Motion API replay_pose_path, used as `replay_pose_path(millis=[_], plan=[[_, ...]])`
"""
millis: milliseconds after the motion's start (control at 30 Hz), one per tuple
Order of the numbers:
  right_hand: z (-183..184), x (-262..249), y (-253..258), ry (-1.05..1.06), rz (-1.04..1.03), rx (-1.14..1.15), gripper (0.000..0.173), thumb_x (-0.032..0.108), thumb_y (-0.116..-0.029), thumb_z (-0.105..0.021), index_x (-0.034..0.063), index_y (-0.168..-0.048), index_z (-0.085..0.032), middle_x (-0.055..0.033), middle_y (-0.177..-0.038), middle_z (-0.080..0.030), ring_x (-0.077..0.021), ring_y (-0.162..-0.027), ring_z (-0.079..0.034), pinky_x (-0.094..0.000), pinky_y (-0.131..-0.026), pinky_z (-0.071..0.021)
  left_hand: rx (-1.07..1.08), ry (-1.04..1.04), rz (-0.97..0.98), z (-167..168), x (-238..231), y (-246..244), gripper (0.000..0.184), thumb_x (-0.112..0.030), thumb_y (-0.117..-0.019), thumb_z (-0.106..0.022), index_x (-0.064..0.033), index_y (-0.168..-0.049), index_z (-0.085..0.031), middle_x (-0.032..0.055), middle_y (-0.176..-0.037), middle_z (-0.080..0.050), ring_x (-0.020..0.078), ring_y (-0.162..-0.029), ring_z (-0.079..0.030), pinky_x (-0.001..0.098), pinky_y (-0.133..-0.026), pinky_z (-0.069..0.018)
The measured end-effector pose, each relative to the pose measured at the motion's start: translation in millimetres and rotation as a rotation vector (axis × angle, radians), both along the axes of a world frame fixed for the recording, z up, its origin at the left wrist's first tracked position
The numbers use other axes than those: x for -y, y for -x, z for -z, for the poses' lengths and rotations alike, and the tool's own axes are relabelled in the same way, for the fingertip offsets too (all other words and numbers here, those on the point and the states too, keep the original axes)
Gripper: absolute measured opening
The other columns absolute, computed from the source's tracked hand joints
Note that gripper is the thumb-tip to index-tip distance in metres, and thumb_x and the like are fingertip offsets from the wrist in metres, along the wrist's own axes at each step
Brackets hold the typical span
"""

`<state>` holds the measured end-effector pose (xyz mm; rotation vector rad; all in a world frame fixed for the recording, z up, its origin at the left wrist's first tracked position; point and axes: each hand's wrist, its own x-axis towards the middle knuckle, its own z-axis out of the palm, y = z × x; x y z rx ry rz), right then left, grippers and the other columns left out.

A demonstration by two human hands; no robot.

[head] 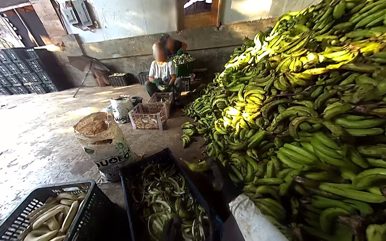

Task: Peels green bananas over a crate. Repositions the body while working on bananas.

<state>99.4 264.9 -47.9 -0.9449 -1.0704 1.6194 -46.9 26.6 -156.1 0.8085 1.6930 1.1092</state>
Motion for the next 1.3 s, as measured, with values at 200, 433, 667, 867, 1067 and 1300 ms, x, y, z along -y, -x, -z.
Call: replay_pose_path(millis=[200,433,667,867,1067,1300], plan=[[-7.0,26.3,27.7,-0.223,-0.073,0.106,0.058,0.025,-0.0936,-0.073,0.0019,-0.14,-0.048,-0.0099,-0.121,-0.067,-0.0135,-0.106,-0.067,-0.0309,-0.09,-0.0582,0.066,-0.294,-0.06,-56.8,-28.0,0.9,0.067,-0.06,-0.1035,-0.036,-0.0042,-0.137,-0.054,0.0018,-0.081,-0.062,0.0122,-0.067,-0.059,0.0309,-0.064,-0.0545],[-17.7,36.9,48.0,-0.247,-0.16,0.063,0.05,0.019,-0.0931,-0.073,0.0011,-0.133,-0.05,-0.0072,-0.109,-0.068,-0.0107,-0.092,-0.068,-0.0273,-0.079,-0.059,0.172,-0.777,-0.115,-131.2,-50.6,4.0,0.058,-0.06,-0.1031,-0.045,-0.0085,-0.125,-0.06,-0.0064,-0.07,-0.059,0.006,-0.059,-0.057,0.0245,-0.057,-0.0532],[-20.8,20.8,58.7,-0.118,-0.304,-0.22,0.045,0.025,-0.104,-0.047,0.0045,-0.144,-0.044,-0.0107,-0.1,-0.069,-0.0165,-0.083,-0.069,-0.0307,-0.073,-0.0599,0.155,-0.028,0.03,-71.0,-40.3,26.9,0.06,-0.058,-0.1072,-0.031,-0.0128,-0.141,-0.052,0.0072,-0.093,-0.063,0.0162,-0.069,-0.059,0.0353,-0.062,-0.0543],[-11.9,20.5,61.1,0.009,-0.423,-0.335,0.048,0.034,-0.1112,-0.026,0.0028,-0.123,-0.06,-0.004,-0.073,-0.063,-0.0079,-0.058,-0.062,-0.0227,-0.054,-0.0565,-0.256,-0.311,0.224,-135.0,-41.5,56.4,0.05,-0.053,-0.1021,-0.053,-0.0192,-0.139,-0.059,-0.0033,-0.112,-0.07,0.0054,-0.095,-0.066,0.0323,-0.085,-0.0569],[-10.8,35.6,61.4,-0.058,-0.41,-0.231,0.045,0.038,-0.111,-0.028,0.0096,-0.1,-0.061,-0.0025,-0.075,-0.062,-0.0092,-0.063,-0.062,-0.0245,-0.057,-0.054,-0.451,-0.273,0.372,-132.2,-51.6,65.8,0.053,-0.057,-0.1025,-0.047,-0.0221,-0.141,-0.058,0.0007,-0.124,-0.068,0.0125,-0.108,-0.066,0.0445,-0.094,-0.0546],[10.2,37.1,75.3,-0.032,-0.458,-0.307,0.048,0.036,-0.1107,-0.026,0.0048,-0.126,-0.06,-0.0056,-0.078,-0.065,-0.0102,-0.062,-0.064,-0.0244,-0.055,-0.0574,-0.435,-0.302,0.364,-129.1,-38.9,73.4,0.053,-0.056,-0.1023,-0.048,-0.0219,-0.141,-0.058,-0.0001,-0.121,-0.067,0.0107,-0.103,-0.066,0.042,-0.092,-0.0551]])
